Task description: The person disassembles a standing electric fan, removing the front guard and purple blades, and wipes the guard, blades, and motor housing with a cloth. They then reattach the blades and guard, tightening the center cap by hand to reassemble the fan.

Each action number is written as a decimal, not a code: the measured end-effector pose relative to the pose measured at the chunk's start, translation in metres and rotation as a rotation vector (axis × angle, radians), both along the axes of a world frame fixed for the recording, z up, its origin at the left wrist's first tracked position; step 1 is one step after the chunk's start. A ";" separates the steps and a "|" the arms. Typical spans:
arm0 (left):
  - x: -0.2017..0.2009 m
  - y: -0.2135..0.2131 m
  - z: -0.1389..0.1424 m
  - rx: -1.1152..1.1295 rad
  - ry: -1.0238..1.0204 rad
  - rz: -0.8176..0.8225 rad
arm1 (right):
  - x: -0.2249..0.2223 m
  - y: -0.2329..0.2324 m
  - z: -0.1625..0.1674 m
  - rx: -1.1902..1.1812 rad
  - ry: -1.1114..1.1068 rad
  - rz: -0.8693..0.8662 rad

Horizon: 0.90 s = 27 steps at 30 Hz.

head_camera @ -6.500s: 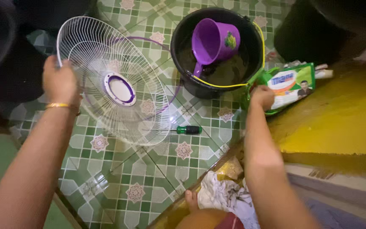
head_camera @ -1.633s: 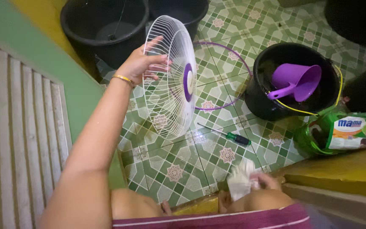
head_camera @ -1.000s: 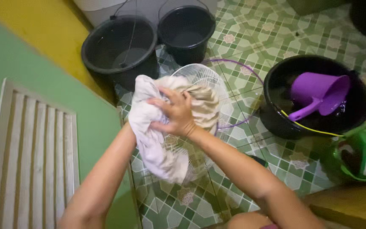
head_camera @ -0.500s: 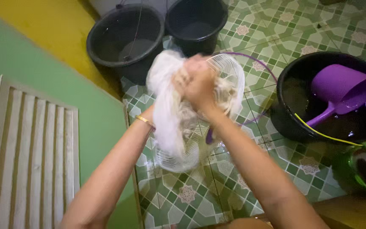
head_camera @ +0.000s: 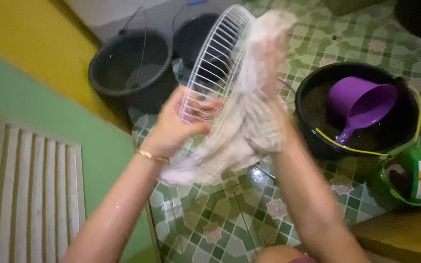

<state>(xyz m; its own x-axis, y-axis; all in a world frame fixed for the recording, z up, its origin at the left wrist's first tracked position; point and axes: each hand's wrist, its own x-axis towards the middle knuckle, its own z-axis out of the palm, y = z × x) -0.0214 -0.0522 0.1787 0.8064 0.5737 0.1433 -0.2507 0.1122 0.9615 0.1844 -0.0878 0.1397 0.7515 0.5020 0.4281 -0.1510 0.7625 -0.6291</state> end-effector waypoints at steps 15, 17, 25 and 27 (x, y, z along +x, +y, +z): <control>-0.012 -0.019 0.013 -0.124 0.104 -0.075 | 0.012 -0.023 0.067 -0.212 -0.427 -0.499; 0.000 -0.017 0.010 0.010 0.165 0.019 | -0.038 -0.052 0.055 -0.156 -0.768 -0.610; -0.049 0.002 0.035 0.051 0.138 -0.170 | 0.111 0.037 -0.011 -0.518 -0.305 -0.166; -0.057 0.014 0.035 0.071 0.098 -0.196 | 0.139 0.048 -0.031 -0.615 -0.091 0.055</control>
<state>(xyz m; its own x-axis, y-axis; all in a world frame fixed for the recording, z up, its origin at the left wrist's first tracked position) -0.0782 -0.0378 0.2140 0.9135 0.3962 0.0929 -0.1354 0.0806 0.9875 0.3230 -0.0402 0.1091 0.6916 0.7140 0.1090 -0.1053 0.2490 -0.9628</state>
